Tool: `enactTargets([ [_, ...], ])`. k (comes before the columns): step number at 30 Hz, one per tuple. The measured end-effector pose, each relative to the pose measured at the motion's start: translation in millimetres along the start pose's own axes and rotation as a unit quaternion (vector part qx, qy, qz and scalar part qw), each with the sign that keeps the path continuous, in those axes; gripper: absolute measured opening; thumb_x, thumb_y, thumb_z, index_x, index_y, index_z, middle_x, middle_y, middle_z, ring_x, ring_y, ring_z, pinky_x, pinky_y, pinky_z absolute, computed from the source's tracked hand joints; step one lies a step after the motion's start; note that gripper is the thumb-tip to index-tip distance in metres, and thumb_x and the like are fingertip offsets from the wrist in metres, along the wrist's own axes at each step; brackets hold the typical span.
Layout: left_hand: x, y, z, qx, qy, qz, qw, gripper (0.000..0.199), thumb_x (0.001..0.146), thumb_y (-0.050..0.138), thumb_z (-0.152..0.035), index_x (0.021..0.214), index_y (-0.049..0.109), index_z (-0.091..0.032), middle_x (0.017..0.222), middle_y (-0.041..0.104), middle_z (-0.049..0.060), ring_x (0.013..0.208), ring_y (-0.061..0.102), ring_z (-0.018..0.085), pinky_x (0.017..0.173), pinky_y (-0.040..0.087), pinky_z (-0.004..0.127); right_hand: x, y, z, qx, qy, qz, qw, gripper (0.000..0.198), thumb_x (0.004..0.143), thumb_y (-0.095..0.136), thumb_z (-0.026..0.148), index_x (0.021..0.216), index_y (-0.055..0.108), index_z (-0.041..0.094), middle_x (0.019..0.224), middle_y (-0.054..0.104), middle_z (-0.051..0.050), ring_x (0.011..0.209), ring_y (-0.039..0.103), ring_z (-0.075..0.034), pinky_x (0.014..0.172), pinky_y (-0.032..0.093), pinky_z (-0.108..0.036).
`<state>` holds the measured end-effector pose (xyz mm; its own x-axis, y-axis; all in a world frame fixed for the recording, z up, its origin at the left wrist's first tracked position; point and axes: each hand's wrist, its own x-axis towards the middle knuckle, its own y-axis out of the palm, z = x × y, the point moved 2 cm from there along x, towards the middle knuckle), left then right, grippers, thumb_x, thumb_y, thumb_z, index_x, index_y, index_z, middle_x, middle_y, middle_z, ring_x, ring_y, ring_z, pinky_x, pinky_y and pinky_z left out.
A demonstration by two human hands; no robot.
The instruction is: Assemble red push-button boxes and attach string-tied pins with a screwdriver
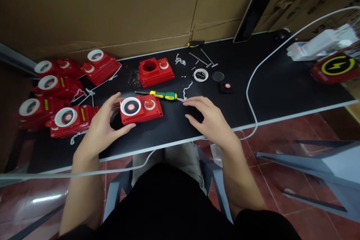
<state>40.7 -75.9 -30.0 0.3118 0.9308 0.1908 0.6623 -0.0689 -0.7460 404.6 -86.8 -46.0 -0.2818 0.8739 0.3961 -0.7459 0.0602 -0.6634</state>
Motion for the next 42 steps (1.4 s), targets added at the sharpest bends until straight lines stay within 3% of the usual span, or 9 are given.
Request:
enactTargets([
  [19, 0.9, -2.2, -2.6, 0.035, -0.002, -0.005, 0.999, 0.089, 0.1, 0.083, -0.056, 0.175, 0.043, -0.028, 0.164, 0.061, 0.017, 0.149, 0.066, 0.04, 0.124, 0.06, 0.061, -8.6, 2.4, -5.7, 0.001, 0.011, -0.006, 1.0, 0.025, 0.106, 0.075, 0.029, 0.13, 0.076, 0.029, 0.13, 0.081, -0.009, 0.122, 0.078, -0.031, 0.106, 0.068, -0.059],
  [26, 3.4, -2.9, -4.2, 0.046, 0.015, -0.009, 0.999, 0.071, 0.102, 0.081, -0.055, 0.161, 0.056, -0.025, 0.154, 0.064, 0.016, 0.139, 0.068, 0.037, 0.116, 0.064, 0.056, 8.9, 34.9, 25.4, 0.052, 0.011, -0.004, 0.999, 0.021, 0.109, 0.074, 0.031, 0.129, 0.079, 0.025, 0.124, 0.081, -0.01, 0.097, 0.079, -0.023, 0.092, 0.072, -0.046],
  [31, 3.7, -2.1, -2.9, 0.037, 0.021, -0.011, 0.999, 0.075, 0.099, 0.084, -0.058, 0.16, 0.056, -0.024, 0.154, 0.064, 0.016, 0.14, 0.068, 0.038, 0.115, 0.064, 0.056, 25.0, 58.3, 35.0, 0.104, 0.033, 0.019, 0.994, 0.03, 0.109, 0.075, 0.034, 0.137, 0.079, 0.023, 0.126, 0.08, -0.011, 0.09, 0.078, -0.021, 0.092, 0.073, -0.044],
  [42, 2.5, -0.3, 4.9, 0.046, 0.008, -0.014, 0.999, 0.067, 0.097, 0.086, -0.058, 0.148, 0.061, -0.022, 0.144, 0.068, 0.013, 0.129, 0.073, 0.035, 0.11, 0.067, 0.052, 28.4, 64.0, 34.3, 0.105, 0.01, 0.011, 0.994, 0.029, 0.11, 0.074, 0.032, 0.137, 0.08, 0.022, 0.122, 0.08, -0.01, 0.089, 0.077, -0.02, 0.092, 0.072, -0.043],
])
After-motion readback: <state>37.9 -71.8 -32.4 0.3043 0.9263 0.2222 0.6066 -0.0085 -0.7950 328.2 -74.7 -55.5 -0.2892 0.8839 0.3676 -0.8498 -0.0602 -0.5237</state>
